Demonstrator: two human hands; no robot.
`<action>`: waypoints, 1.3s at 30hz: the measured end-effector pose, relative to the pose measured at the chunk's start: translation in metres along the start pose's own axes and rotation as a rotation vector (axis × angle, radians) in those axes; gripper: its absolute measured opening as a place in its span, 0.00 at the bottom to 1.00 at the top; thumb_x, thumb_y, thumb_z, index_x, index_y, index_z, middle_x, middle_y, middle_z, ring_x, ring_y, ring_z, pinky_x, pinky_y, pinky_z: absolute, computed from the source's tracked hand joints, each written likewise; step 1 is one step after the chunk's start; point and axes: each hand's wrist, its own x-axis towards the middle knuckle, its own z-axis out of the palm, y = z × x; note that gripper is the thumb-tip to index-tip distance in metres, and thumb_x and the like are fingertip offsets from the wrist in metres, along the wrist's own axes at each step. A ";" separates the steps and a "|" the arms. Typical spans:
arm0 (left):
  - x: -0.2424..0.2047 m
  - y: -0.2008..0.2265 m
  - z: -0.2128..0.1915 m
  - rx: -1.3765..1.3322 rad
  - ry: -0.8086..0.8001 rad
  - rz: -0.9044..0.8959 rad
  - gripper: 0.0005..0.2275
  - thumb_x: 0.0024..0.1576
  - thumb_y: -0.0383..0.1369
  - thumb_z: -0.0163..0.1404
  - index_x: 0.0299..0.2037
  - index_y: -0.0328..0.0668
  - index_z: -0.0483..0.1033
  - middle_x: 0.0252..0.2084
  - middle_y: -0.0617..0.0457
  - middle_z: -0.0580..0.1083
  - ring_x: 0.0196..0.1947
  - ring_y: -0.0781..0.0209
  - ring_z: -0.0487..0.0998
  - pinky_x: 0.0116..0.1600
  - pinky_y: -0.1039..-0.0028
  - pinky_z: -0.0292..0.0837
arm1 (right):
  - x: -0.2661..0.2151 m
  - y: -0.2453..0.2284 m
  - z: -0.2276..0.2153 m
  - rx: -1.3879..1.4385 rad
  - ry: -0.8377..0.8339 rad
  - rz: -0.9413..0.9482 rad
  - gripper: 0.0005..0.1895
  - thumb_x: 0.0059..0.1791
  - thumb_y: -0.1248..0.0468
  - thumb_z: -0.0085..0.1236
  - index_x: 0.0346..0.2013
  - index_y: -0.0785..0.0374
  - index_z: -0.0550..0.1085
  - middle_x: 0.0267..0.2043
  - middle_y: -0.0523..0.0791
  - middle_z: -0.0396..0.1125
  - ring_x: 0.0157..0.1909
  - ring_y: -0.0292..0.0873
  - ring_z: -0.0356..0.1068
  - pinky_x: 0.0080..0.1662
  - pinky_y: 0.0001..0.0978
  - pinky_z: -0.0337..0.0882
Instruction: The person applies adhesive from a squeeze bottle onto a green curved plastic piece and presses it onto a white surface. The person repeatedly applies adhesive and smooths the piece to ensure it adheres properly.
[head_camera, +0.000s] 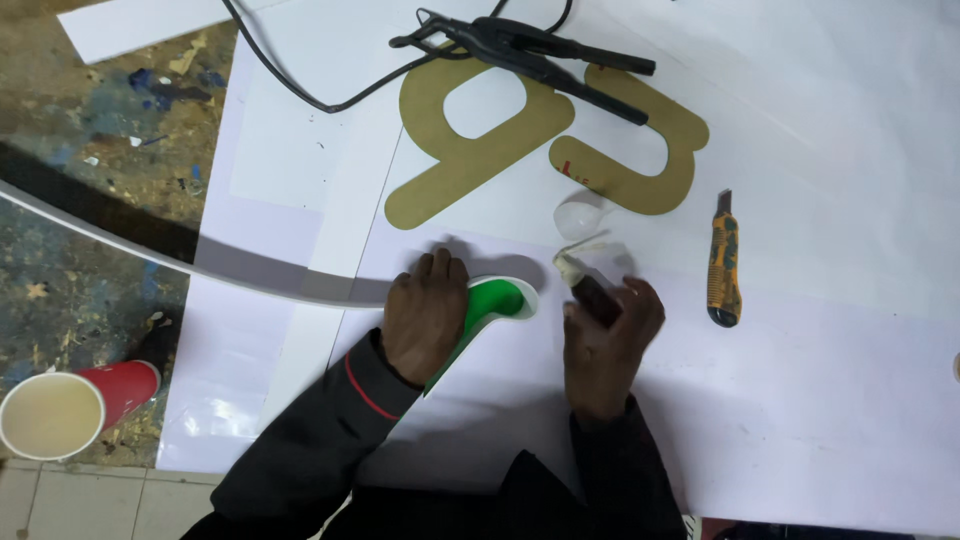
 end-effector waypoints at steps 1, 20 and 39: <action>0.001 -0.001 0.000 -0.003 -0.013 -0.007 0.03 0.55 0.30 0.52 0.30 0.44 0.73 0.29 0.55 0.69 0.31 0.57 0.76 0.26 0.70 0.69 | -0.005 -0.002 0.000 0.001 -0.015 0.004 0.22 0.55 0.50 0.57 0.47 0.63 0.62 0.56 0.53 0.57 0.61 0.63 0.59 0.60 0.60 0.61; 0.026 -0.004 -0.025 -0.095 -0.319 -0.123 0.06 0.57 0.24 0.41 0.37 0.44 0.70 0.37 0.49 0.69 0.33 0.53 0.69 0.35 0.69 0.67 | 0.017 -0.016 0.040 0.409 -0.655 0.894 0.28 0.49 0.45 0.42 0.47 0.63 0.79 0.43 0.47 0.79 0.43 0.42 0.76 0.42 0.32 0.71; 0.034 -0.018 -0.034 -0.170 -0.264 -0.013 0.09 0.61 0.24 0.43 0.46 0.41 0.76 0.49 0.48 0.75 0.46 0.52 0.77 0.49 0.67 0.75 | 0.032 -0.021 0.035 0.126 -1.083 0.822 0.36 0.48 0.35 0.27 0.60 0.36 0.77 0.46 0.34 0.78 0.45 0.39 0.79 0.46 0.34 0.71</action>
